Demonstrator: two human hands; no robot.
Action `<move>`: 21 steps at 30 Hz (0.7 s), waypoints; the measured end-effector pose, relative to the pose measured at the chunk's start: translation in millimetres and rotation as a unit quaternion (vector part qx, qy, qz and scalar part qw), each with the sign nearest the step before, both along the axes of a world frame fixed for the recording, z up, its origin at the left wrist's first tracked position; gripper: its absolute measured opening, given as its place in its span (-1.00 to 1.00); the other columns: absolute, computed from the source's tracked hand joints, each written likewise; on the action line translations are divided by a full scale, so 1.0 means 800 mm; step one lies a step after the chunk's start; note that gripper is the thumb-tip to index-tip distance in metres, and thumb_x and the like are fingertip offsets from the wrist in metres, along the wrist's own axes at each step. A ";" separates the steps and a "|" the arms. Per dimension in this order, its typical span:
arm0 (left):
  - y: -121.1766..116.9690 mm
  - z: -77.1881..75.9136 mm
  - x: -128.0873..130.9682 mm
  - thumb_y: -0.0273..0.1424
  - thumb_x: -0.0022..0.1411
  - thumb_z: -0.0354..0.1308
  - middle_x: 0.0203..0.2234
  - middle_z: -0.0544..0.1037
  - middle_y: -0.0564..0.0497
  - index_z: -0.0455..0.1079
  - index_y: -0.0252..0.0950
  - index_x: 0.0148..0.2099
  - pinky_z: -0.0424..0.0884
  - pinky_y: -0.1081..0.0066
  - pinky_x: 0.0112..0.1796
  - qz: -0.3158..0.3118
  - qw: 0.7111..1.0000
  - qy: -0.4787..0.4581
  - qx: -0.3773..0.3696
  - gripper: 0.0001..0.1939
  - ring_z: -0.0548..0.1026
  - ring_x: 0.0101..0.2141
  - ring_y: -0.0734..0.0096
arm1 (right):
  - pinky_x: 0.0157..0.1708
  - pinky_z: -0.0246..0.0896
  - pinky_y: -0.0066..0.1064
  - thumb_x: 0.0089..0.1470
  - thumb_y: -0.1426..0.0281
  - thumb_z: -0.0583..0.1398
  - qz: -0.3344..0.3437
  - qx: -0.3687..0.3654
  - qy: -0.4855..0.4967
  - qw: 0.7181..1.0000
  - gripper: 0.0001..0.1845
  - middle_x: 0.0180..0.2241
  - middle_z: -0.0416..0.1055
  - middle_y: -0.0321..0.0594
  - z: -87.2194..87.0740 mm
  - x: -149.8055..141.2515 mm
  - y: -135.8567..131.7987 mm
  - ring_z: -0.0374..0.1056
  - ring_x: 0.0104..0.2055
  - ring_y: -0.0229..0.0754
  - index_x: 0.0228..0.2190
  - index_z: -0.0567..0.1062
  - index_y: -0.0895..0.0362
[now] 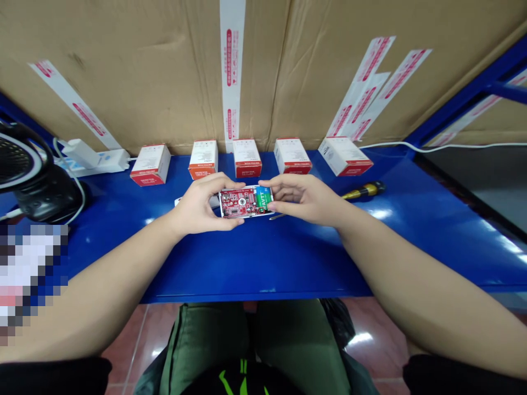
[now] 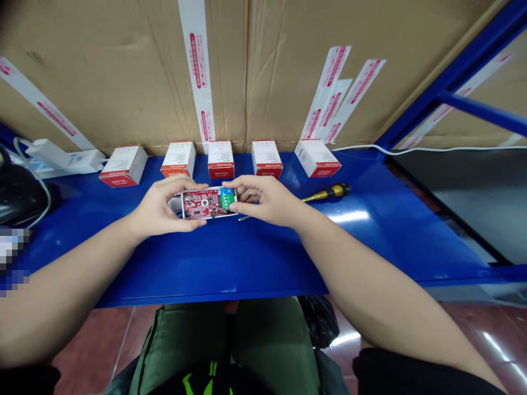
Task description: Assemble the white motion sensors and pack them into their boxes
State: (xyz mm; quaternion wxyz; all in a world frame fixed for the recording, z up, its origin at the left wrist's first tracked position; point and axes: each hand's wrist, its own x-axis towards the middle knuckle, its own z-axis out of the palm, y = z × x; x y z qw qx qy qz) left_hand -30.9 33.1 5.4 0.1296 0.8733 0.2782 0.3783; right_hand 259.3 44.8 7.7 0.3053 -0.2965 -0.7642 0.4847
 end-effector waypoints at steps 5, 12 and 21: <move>0.000 -0.002 0.001 -0.15 0.16 0.51 -0.11 0.71 -0.11 0.54 -0.26 0.07 0.61 0.20 -0.10 -0.022 0.999 0.031 -0.013 -0.50 0.67 -0.19 0.21 | -0.31 0.53 -0.27 0.09 0.25 0.40 -0.033 0.052 -0.079 0.995 -0.61 -0.34 0.60 -0.29 0.011 -0.005 -0.010 0.56 -0.33 -0.15 -0.08 0.47 0.04; -0.001 -0.001 0.004 -0.12 0.16 0.49 -0.13 0.71 -0.10 0.54 -0.26 0.05 0.54 0.16 -0.05 -0.050 0.990 0.127 -0.047 -0.50 0.67 -0.17 0.14 | -0.43 0.28 -0.22 0.18 0.36 0.34 -0.266 0.183 -0.324 0.889 -0.92 -0.49 0.57 -0.18 0.065 0.101 -0.008 0.38 -0.51 -0.15 -0.25 0.66 0.02; -0.006 -0.002 0.013 -0.12 0.21 0.47 -0.23 0.62 -0.04 0.52 -0.29 -0.02 0.52 0.22 -0.10 -0.069 0.980 0.175 -0.065 -0.56 0.58 -0.25 0.21 | -0.22 0.46 -0.10 -0.13 0.64 0.42 -0.246 0.071 -0.397 0.881 -0.69 -0.35 0.69 -0.04 0.050 0.223 -0.002 0.56 -0.35 -0.04 -0.45 0.67 -0.05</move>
